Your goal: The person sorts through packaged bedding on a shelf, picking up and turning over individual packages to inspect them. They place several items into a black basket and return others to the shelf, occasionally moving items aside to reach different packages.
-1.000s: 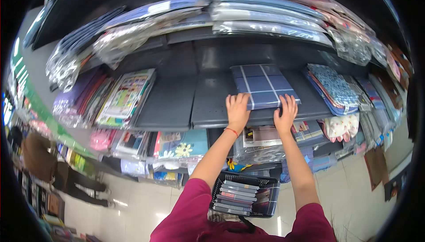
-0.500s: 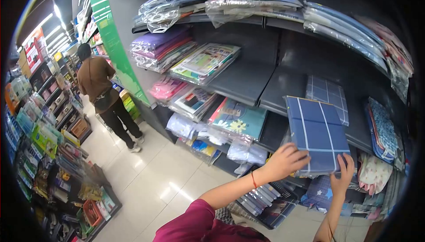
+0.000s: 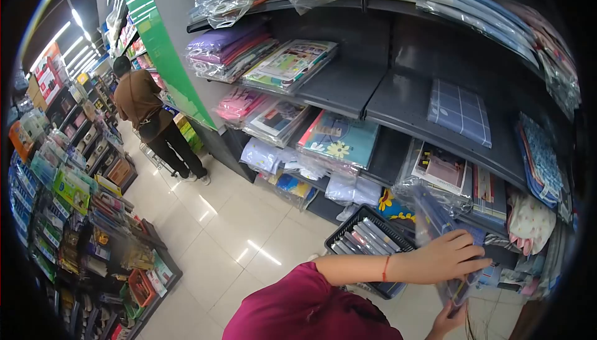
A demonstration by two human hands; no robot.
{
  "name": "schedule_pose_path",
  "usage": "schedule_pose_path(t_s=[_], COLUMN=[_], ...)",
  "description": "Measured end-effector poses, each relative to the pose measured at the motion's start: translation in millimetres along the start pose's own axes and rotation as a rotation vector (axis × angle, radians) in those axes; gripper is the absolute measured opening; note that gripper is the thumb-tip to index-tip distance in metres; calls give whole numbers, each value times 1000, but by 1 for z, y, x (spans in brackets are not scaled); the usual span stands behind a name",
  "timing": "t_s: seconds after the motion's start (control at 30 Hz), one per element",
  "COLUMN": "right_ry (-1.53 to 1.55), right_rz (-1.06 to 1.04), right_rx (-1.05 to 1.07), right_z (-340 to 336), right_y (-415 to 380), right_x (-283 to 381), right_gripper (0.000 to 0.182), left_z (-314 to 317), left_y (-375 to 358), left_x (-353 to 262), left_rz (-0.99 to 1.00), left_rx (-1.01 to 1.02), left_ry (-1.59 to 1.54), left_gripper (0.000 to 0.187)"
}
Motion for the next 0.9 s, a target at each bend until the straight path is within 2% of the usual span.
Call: schedule_pose_path(t_s=[0.07, 0.1, 0.17, 0.2, 0.23, 0.3, 0.37, 0.43, 0.47, 0.53, 0.6, 0.7, 0.77, 0.8, 0.9], right_ry=[160, 239, 201, 331, 320, 437, 477, 530, 559, 563, 526, 532, 623, 668, 521], right_rz=[181, 274, 276, 469, 426, 467, 431, 436, 460, 487, 487, 437, 396, 378, 355], right_rx=[58, 89, 124, 285, 270, 315, 288, 269, 266, 285, 325, 271, 283, 287, 392], right_z=[21, 34, 69, 98, 123, 156, 166, 179, 183, 186, 193, 206, 212, 214, 211], right_y=[-14, -23, -41, -54, -70, -85, -97, -102, -105, -107, -105, -105, -96, -87, -61], right_x=[0, 2, 5, -7, -18, -25, -30, -33, -33, -35, -34, -42, -31, -23, -10], right_gripper=[40, 40, 39, 54, 49, 42, 41, 41, 43, 44, 44, 44, 43, 42, 39], left_z=[49, 72, 125, 156, 189, 301, 380, 381, 366, 403, 390, 363, 359, 370, 394], left_y=[-5, -17, -55, -78, -104, -169, -211, -221, -220, -235, -232, -224, -226, -232, -246], left_x=[13, 21, 37, 43, 49, 55, 46, 24, 20, 32, 34, 49, 60, 69, 90], left_rz=[-100, -175, -323, -430, -538, -844, -707, -670, -788, -808, -806, -787, -796, -793, -864], left_rx=[51, 9, -81, -40, 2, 367, 445, 511, 606, 488, 395, 296, 264, 252, 240], left_ry=[-166, -193, -241, -287, -333, -783, -897, -995, -1057, -1005, -997, -1017, -980, -1042, -1436], left_gripper=[64, 68, 76, 81, 87, 93, 96, 96, 97, 96, 94, 91, 90, 88, 84])
Point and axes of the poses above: each hand's wrist, its own y-axis towards the middle knuckle, its own z-axis out of the palm, x = y × z, the point moved 9 cm from there along y, towards the middle knuckle, and after that the axes turned 14 degrees about x, right-handed, at the moved point
